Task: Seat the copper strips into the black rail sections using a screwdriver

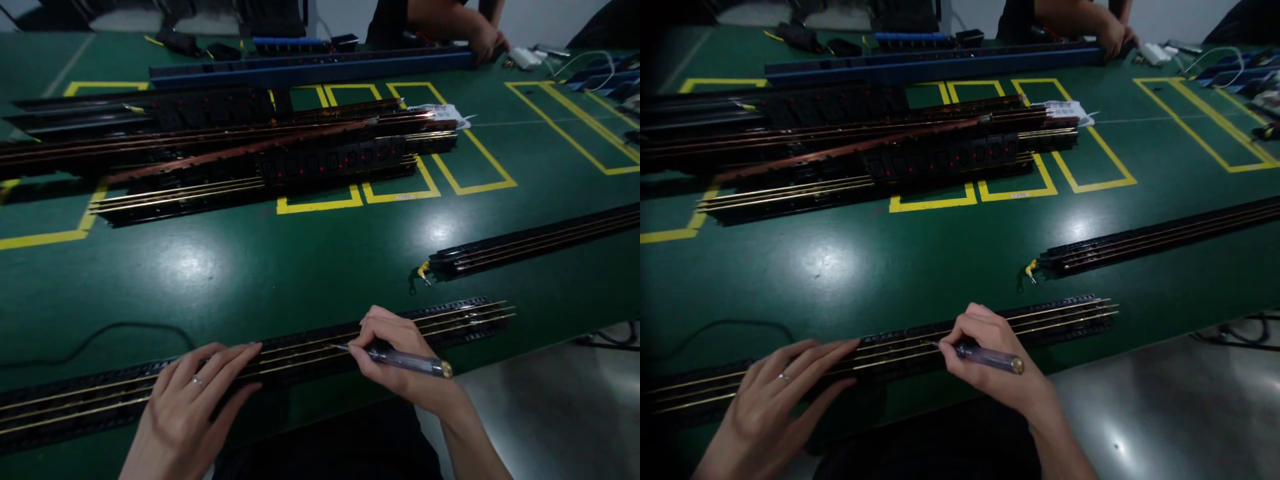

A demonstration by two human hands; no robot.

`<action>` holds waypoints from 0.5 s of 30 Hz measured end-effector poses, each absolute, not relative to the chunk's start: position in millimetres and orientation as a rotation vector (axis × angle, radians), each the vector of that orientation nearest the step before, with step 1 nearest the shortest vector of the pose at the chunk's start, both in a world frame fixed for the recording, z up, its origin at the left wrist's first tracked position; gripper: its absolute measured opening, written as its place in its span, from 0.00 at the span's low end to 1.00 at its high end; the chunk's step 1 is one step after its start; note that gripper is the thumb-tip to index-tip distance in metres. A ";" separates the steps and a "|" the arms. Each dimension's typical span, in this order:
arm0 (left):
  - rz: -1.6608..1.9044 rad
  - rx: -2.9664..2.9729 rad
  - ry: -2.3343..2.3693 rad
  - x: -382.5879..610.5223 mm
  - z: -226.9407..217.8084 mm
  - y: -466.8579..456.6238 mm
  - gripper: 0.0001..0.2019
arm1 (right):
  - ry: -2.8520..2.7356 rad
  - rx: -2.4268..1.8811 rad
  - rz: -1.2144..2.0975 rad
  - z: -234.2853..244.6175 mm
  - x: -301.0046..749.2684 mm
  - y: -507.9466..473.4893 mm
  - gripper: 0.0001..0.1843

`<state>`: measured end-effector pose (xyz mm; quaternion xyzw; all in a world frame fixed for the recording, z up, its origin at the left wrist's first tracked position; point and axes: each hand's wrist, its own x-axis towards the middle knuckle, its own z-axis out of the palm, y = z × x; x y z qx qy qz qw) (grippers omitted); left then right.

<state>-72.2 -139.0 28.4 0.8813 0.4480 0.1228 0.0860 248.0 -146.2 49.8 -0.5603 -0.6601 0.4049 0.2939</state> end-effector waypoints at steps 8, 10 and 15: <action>0.390 2.710 1.248 -23.0 24.7 -130.6 0.24 | -1.794 -1.548 1.071 51.3 251.0 -148.5 0.10; 0.415 2.679 1.205 -17.2 22.5 -129.3 0.19 | -1.790 -1.574 1.062 53.9 259.7 -149.0 0.10; 0.408 2.608 1.261 -44.2 22.2 -132.1 0.21 | -1.732 -1.543 1.100 52.0 266.9 -151.3 0.10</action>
